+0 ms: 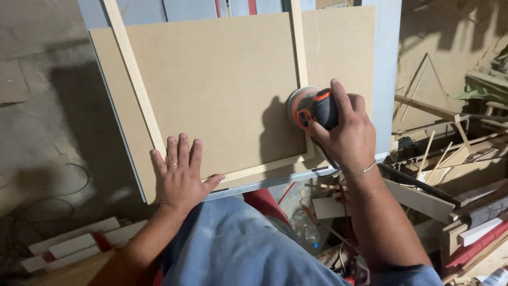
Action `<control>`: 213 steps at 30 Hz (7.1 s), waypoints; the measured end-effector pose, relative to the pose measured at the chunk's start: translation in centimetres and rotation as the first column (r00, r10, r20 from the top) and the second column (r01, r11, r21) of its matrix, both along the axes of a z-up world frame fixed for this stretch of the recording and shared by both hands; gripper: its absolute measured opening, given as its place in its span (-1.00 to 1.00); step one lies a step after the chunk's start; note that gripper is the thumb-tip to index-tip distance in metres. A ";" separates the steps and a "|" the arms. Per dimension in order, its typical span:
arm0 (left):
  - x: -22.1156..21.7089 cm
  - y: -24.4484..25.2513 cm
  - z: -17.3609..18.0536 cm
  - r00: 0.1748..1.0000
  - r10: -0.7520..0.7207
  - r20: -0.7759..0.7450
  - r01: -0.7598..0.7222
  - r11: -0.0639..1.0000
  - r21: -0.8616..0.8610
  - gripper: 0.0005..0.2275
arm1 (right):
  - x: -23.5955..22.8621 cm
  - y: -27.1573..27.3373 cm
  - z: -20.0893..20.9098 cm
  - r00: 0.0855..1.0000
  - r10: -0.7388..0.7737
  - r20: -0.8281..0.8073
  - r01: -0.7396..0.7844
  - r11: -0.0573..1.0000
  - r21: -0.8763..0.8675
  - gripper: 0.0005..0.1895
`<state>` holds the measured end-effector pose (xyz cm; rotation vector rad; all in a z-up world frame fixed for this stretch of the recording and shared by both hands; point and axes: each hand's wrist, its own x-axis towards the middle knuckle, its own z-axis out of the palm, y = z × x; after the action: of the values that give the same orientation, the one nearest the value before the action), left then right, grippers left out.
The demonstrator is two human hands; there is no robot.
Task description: Sanding the edges and surface of a wooden frame using an orbital sander
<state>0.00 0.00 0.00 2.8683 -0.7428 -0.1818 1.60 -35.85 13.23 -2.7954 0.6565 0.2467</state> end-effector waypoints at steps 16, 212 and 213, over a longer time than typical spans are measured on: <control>-0.1 0.0 -0.5 1.000 0.000 -0.017 0.000 1.000 -0.013 -0.04 | 4.8 -1.9 0.5 1.000 -0.002 -0.019 0.002 1.000 -0.024 -0.02; 1.4 1.9 0.5 0.983 -0.136 0.125 0.130 0.990 0.052 -0.07 | 26.3 -14.3 -6.2 0.895 0.233 0.381 -0.182 0.969 -0.165 -0.64; 1.5 1.9 0.5 0.985 -0.141 0.103 0.136 0.989 0.051 -0.05 | 26.6 -15.1 -6.6 0.902 0.219 0.372 -0.167 0.972 -0.166 -0.67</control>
<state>1.47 1.92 0.49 2.8869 -0.9717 -0.0638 28.20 -50.91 6.67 -2.9075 0.3085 -0.3241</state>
